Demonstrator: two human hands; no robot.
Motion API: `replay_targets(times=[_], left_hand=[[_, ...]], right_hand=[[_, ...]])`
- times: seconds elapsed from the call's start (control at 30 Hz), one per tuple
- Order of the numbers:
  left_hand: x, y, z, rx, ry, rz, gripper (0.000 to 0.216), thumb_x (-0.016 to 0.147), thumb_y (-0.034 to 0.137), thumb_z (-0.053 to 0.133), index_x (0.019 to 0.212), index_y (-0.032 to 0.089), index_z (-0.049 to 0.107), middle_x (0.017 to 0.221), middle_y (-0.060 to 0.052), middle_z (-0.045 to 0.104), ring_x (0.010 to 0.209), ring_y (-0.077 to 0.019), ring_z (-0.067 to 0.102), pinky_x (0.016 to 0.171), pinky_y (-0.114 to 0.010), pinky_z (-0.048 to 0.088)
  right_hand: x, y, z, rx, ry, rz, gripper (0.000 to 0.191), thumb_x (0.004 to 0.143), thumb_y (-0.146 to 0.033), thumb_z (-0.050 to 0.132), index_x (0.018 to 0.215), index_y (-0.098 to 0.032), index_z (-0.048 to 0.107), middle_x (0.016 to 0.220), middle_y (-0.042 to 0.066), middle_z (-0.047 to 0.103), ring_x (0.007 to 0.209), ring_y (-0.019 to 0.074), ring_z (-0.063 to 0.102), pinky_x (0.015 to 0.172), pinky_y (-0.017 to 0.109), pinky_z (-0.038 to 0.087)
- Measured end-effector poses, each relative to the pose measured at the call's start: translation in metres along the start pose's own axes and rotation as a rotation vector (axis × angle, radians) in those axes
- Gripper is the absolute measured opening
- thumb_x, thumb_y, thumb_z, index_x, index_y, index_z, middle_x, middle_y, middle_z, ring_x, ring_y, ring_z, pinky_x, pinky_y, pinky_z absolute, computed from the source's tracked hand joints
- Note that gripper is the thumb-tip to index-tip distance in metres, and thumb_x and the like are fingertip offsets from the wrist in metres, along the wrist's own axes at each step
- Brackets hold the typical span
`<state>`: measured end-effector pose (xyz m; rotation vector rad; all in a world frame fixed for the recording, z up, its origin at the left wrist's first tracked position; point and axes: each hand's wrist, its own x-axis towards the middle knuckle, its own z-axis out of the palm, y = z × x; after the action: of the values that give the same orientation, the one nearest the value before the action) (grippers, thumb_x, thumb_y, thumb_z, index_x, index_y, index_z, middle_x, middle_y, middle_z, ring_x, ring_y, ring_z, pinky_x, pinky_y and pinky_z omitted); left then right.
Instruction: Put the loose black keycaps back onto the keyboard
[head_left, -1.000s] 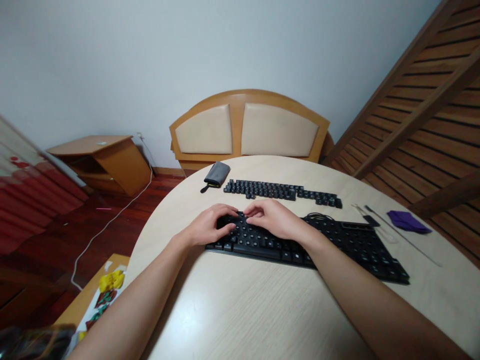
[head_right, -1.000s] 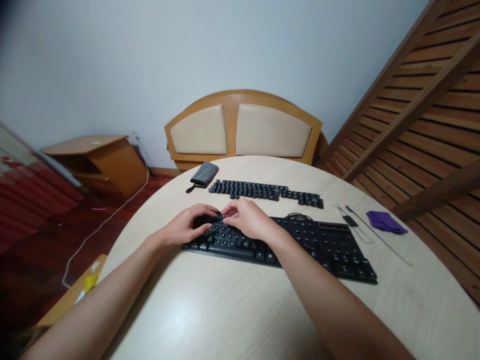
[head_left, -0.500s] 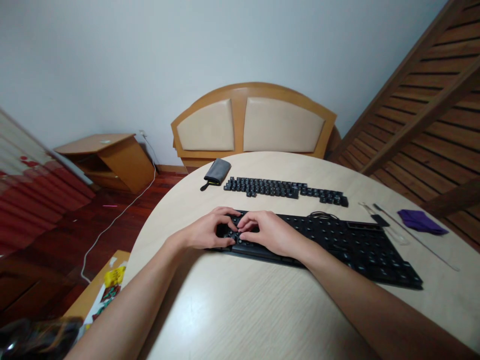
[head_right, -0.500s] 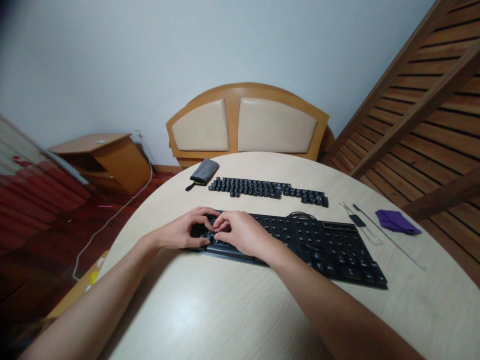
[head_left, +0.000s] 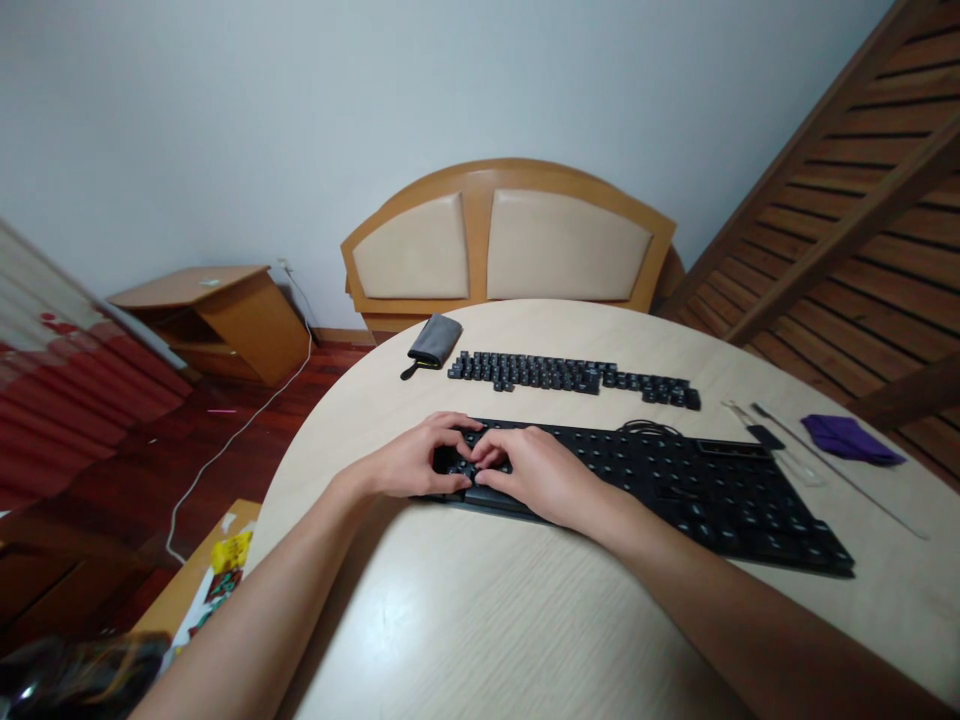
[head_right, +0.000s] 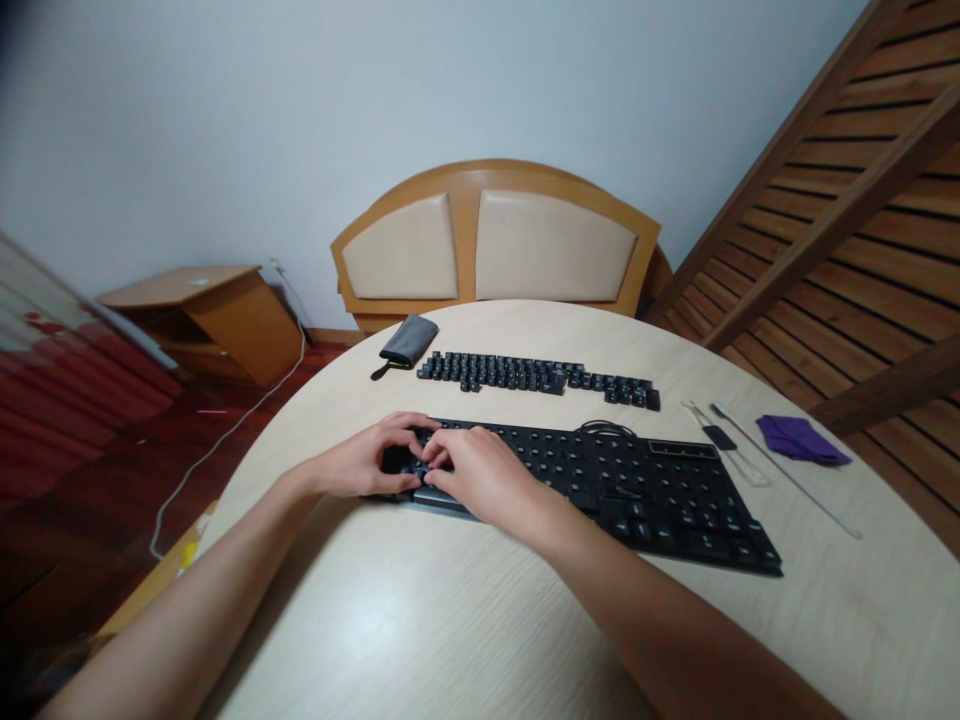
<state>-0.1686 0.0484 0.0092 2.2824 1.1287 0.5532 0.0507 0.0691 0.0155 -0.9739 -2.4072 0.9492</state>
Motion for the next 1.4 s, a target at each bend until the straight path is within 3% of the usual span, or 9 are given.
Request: replay_targets(times=[0.3,0.6,0.93,1.4], left_hand=[[0.0,-0.001,0.001,0.005,0.004,0.007,0.017,0.077,0.023,0.077,0.092,0.019,0.069,0.138,-0.012,0.056,0.131,-0.0306,0.049,0.113,-0.047,0.037],[-0.001,0.001,0.0,-0.003,-0.004,-0.001,0.017,0.078,0.024,0.077,0.093,0.02,0.069,0.139,-0.011,0.055,0.133,-0.0301,0.048,0.113,-0.048,0.036],[-0.001,0.003,0.002,0.016,0.004,0.003,0.016,0.087,0.032,0.072,0.1,0.024,0.075,0.139,-0.009,0.057,0.136,-0.0302,0.046,0.115,-0.051,0.034],[0.001,0.004,0.005,0.039,0.006,-0.028,0.011,0.085,0.034,0.075,0.088,0.024,0.078,0.14,-0.01,0.058,0.137,-0.0315,0.046,0.113,-0.05,0.037]], right_hand=[[-0.003,-0.007,0.001,-0.196,0.02,0.013,0.024,0.082,-0.018,0.072,0.105,-0.024,0.074,0.099,0.002,0.079,0.093,0.0222,0.074,0.079,0.028,0.052],[-0.002,-0.002,-0.002,-0.147,-0.013,-0.022,0.024,0.084,-0.019,0.07,0.107,-0.024,0.075,0.104,0.003,0.079,0.098,0.0226,0.073,0.084,0.029,0.053],[-0.004,0.0,-0.022,-0.314,-0.019,0.02,0.015,0.09,-0.023,0.065,0.096,-0.027,0.078,0.093,0.004,0.079,0.086,0.024,0.072,0.074,0.031,0.05],[-0.004,0.0,-0.01,-0.268,-0.031,-0.007,0.015,0.088,-0.031,0.066,0.088,-0.028,0.081,0.088,0.002,0.08,0.082,0.0227,0.072,0.072,0.03,0.048]])
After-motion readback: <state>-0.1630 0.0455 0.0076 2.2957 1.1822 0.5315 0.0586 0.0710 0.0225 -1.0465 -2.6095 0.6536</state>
